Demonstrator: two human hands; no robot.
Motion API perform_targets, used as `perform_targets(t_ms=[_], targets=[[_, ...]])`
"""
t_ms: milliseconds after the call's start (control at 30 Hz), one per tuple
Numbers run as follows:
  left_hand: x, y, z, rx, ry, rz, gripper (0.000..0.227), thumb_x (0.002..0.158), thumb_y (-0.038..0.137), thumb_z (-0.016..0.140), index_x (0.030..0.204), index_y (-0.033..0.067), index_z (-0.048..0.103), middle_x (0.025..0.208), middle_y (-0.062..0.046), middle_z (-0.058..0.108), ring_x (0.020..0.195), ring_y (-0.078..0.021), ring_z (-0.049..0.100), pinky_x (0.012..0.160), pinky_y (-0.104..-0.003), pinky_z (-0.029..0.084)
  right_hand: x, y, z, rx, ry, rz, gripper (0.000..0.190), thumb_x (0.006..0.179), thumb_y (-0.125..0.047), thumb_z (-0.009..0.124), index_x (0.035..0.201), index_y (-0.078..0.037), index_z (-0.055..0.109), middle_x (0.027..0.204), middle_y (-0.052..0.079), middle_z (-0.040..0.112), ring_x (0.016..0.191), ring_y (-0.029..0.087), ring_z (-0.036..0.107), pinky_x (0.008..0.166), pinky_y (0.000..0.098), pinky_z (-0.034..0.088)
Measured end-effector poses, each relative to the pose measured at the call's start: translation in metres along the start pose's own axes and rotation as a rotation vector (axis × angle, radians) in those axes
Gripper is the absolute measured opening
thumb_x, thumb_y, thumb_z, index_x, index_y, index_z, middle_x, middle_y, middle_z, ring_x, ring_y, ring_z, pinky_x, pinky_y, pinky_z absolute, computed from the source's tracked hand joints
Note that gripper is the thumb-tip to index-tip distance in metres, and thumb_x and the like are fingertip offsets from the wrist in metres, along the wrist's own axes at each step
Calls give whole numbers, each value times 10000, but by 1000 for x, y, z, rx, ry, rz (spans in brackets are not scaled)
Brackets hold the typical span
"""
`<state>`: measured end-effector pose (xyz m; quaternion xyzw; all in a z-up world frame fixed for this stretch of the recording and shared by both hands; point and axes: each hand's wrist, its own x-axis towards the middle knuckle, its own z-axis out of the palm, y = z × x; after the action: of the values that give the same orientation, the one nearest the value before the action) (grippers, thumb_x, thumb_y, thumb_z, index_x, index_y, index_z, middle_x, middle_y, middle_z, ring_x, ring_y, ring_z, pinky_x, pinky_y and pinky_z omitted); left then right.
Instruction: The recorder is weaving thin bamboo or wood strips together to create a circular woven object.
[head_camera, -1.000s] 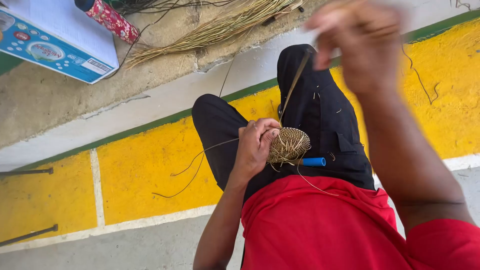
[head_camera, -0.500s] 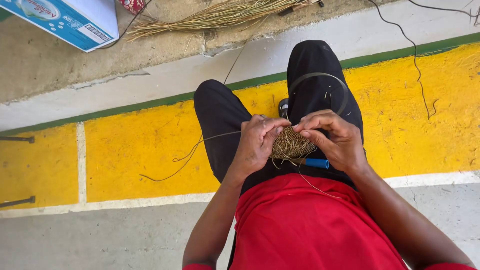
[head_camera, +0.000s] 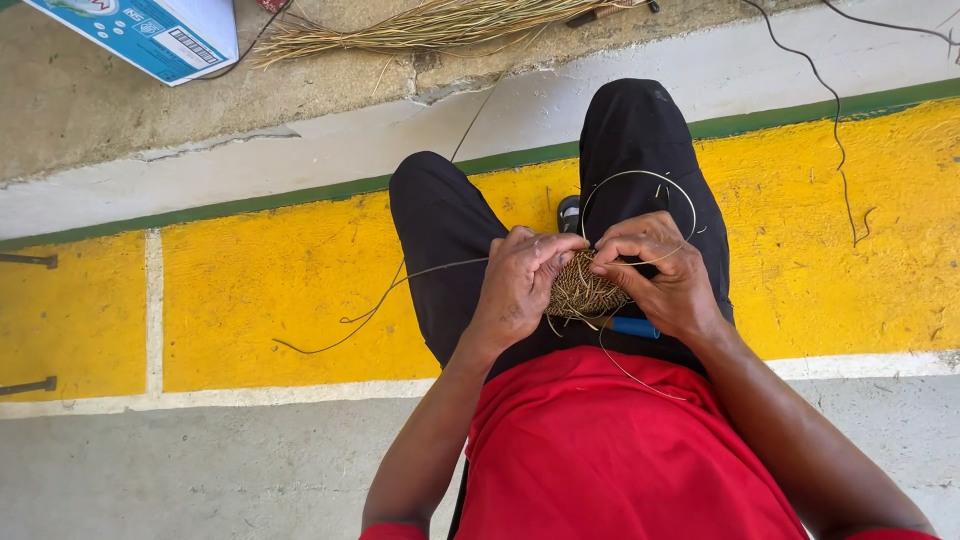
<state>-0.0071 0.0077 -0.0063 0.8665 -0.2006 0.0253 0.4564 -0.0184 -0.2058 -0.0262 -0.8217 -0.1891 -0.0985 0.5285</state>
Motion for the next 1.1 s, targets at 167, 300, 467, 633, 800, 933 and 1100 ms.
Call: perform_targets(t_ms=[167,300,467,633,800,933,1100], targets=[[-1,-2,2,2,5,-1,210,1021,190,633,1197,173,746,960,46,760,859,-143,579,853,-323,384,2,-3,5,-156,26,-108,189,853,-74,828,1006,-113,724,1050,14,698,979,206,671,837,346,554],[-2,-4,3,21,20,35,208,1005,157,654,1190,174,749,908,43,743,836,-145,578,847,-322,394,5,-6,7,-276,9,-167,191,851,-76,832,1006,-88,720,1023,48,689,899,215,702,757,347,579],[-16,7,-2,63,52,135,292,984,76,654,1252,179,706,985,23,729,910,-174,604,858,-341,404,23,-11,-28,-108,-205,-113,180,847,-99,807,1014,-87,742,1000,58,709,858,193,725,719,317,599],[-42,24,6,153,116,230,357,968,79,704,1313,146,642,1104,-17,688,983,-219,618,870,-370,423,58,-20,-48,52,-496,-117,206,885,-133,732,1082,-74,750,985,60,732,889,215,738,762,353,604],[-48,23,11,160,210,214,194,960,137,742,1121,124,635,1035,-11,664,957,-210,614,868,-364,419,75,-37,-39,-154,-852,-208,161,891,-203,711,990,-78,739,833,71,700,799,258,702,703,418,543],[-43,19,12,175,216,197,148,961,168,733,1071,130,641,982,15,673,931,-189,611,876,-359,405,76,-27,-36,-184,-893,-148,121,874,-189,728,943,-90,737,766,60,676,725,226,678,671,394,530],[-37,17,12,130,193,167,95,971,165,715,1038,127,658,960,30,674,904,-175,598,872,-349,393,77,-7,-31,87,-776,-95,123,810,-66,726,927,-78,763,764,25,703,679,145,668,616,320,545]])
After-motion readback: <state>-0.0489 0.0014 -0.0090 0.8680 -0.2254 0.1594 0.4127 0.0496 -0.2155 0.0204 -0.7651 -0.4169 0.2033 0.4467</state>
